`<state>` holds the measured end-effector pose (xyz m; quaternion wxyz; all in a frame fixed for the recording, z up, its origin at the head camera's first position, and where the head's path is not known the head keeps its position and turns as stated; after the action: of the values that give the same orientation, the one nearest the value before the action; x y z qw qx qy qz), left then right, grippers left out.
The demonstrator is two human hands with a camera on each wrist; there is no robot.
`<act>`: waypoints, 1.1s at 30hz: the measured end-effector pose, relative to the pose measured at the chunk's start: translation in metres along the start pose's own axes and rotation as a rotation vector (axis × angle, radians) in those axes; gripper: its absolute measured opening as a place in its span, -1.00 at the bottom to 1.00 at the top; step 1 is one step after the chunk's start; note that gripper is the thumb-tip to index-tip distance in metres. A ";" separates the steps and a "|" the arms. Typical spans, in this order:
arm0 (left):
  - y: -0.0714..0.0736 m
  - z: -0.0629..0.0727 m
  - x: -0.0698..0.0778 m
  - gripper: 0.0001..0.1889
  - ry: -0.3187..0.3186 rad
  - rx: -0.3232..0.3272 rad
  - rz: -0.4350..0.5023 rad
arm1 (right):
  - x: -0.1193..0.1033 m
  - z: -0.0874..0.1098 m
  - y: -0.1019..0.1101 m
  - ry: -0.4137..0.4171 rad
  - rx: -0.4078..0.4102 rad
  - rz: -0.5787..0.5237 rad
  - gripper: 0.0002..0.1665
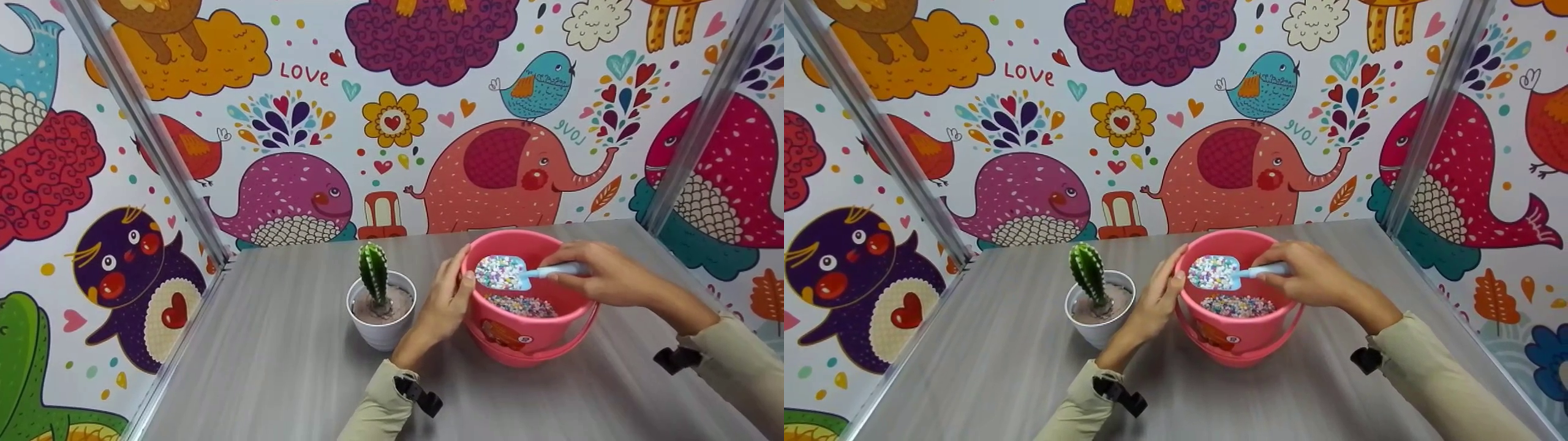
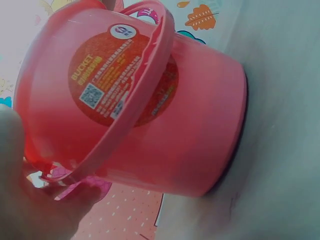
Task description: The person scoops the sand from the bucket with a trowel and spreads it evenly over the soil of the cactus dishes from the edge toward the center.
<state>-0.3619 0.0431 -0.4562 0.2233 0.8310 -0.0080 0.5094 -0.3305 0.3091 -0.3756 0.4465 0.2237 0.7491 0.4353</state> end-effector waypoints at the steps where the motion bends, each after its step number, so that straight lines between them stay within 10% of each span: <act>1: 0.002 0.000 0.000 -0.36 0.004 0.004 -0.008 | -0.001 -0.001 0.000 0.001 -0.001 0.000 -0.62; 21: 0.049 0.014 0.055 -0.42 -0.139 0.068 -0.265 | -0.025 -0.015 0.004 0.070 0.009 0.021 -0.62; 33: 0.117 0.047 0.081 -0.50 -0.266 0.143 -0.305 | -0.050 -0.031 0.002 0.157 0.022 0.025 -0.62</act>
<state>-0.3118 -0.0623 -0.3629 0.2350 0.8964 0.1246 0.3547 -0.3329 0.2598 -0.3435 0.3786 0.2031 0.7837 0.4486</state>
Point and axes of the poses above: each hand's wrist, its own z-axis away from the middle knuckle, its own y-axis out of the back of the hand, x = y × z, the point moved 5 cm from there along -z, towards the middle knuckle, and after that the axes turned 3 degrees about y, right-handed, at the moved point
